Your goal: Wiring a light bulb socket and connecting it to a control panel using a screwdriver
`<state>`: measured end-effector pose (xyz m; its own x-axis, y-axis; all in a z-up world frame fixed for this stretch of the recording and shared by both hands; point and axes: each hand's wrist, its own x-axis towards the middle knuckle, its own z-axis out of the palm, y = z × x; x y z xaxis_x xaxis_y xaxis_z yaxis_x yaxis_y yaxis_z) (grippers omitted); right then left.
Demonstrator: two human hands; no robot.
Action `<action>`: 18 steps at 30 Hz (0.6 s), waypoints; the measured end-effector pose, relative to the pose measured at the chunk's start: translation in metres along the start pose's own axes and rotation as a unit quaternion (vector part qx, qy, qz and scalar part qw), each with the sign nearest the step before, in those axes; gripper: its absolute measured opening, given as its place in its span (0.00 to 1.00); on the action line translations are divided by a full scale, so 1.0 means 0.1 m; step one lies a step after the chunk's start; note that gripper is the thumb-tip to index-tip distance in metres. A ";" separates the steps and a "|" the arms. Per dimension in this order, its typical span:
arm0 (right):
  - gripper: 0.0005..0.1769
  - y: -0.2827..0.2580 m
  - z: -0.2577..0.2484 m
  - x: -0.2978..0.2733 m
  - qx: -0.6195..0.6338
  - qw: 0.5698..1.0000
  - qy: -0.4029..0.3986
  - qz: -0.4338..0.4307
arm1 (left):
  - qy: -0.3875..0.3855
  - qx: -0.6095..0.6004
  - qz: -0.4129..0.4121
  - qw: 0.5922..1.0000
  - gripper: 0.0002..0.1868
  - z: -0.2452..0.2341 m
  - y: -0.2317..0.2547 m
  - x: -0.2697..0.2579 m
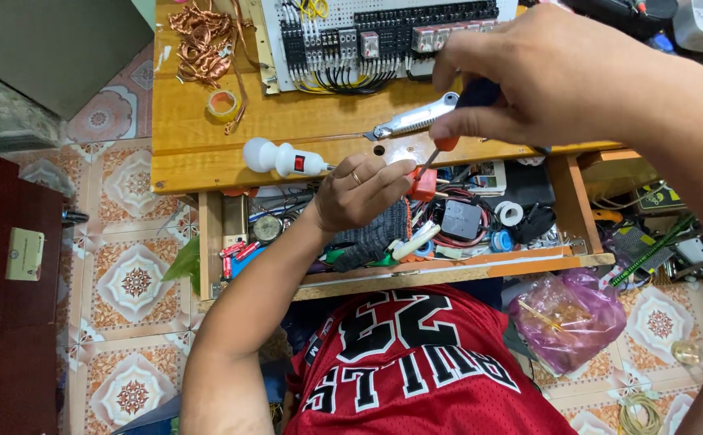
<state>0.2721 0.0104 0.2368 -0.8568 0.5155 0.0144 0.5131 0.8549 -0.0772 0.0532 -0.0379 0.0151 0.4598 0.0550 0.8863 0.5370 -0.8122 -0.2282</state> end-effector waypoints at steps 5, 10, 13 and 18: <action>0.23 -0.14 -0.08 -0.07 0.071 0.996 -0.040 -0.022 | 0.025 0.014 0.014 0.999 0.07 -0.07 0.01 0.15; 0.28 -0.21 -0.10 -0.07 -0.023 0.996 -0.072 0.040 | 0.023 -0.004 0.025 0.999 0.01 -0.03 0.01 0.09; 0.23 -0.21 -0.10 -0.09 0.056 0.994 -0.087 0.030 | 0.019 0.007 0.023 1.000 0.02 -0.03 0.01 0.11; 0.24 -0.11 0.05 -0.13 0.048 0.993 -0.090 0.066 | 0.016 0.006 0.028 0.999 0.09 -0.03 0.08 0.22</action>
<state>0.2773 -0.0063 0.2325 -0.7826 0.5960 -0.1799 0.6212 0.7667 -0.1619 0.0658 -0.0449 0.0336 0.4669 -0.0098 0.8843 0.5198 -0.8059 -0.2834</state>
